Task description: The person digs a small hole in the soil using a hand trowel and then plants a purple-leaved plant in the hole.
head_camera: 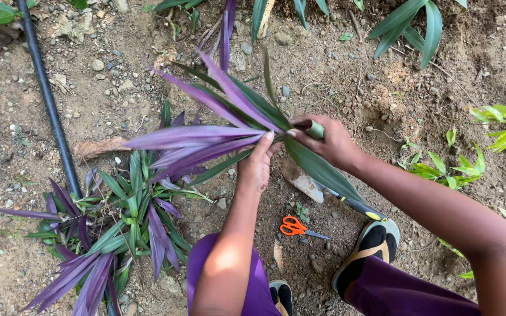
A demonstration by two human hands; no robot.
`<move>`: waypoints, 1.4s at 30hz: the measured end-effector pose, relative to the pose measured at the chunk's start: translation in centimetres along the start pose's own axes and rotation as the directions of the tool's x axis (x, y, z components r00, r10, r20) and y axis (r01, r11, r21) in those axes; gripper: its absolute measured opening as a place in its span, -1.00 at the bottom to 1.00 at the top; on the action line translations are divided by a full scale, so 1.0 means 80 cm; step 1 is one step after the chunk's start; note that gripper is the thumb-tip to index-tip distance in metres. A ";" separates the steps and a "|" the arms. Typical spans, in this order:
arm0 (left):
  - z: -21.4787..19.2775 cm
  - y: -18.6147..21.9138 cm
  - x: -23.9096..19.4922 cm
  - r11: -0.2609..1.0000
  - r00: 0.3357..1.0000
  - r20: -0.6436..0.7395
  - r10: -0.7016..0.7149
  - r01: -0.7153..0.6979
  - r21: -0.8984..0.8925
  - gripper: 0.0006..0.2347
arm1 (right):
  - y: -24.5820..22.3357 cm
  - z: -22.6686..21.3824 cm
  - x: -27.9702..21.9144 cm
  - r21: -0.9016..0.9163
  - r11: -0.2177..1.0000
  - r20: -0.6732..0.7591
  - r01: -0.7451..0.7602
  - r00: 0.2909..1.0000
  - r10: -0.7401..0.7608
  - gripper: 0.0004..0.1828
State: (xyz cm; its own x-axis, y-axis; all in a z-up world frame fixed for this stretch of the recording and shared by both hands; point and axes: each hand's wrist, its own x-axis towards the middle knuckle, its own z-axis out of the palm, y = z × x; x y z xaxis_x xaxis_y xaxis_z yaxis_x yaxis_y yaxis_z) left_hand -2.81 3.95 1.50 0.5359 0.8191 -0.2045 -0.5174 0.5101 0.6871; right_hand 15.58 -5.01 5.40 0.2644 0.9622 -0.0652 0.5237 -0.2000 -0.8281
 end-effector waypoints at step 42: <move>-0.011 0.043 0.005 0.557 0.987 0.133 0.095 -0.163 0.814 -0.80 | -0.039 -0.003 0.027 0.099 0.989 0.185 0.114 0.974 -0.131 -0.77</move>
State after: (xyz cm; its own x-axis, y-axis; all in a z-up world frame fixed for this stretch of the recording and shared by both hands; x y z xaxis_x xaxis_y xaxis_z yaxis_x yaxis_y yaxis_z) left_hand -4.96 6.27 3.21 0.5679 0.8219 -0.0437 0.1673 -0.0633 0.9839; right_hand 14.71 -2.33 7.93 0.0389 0.9975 -0.0585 0.4679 -0.0699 -0.8810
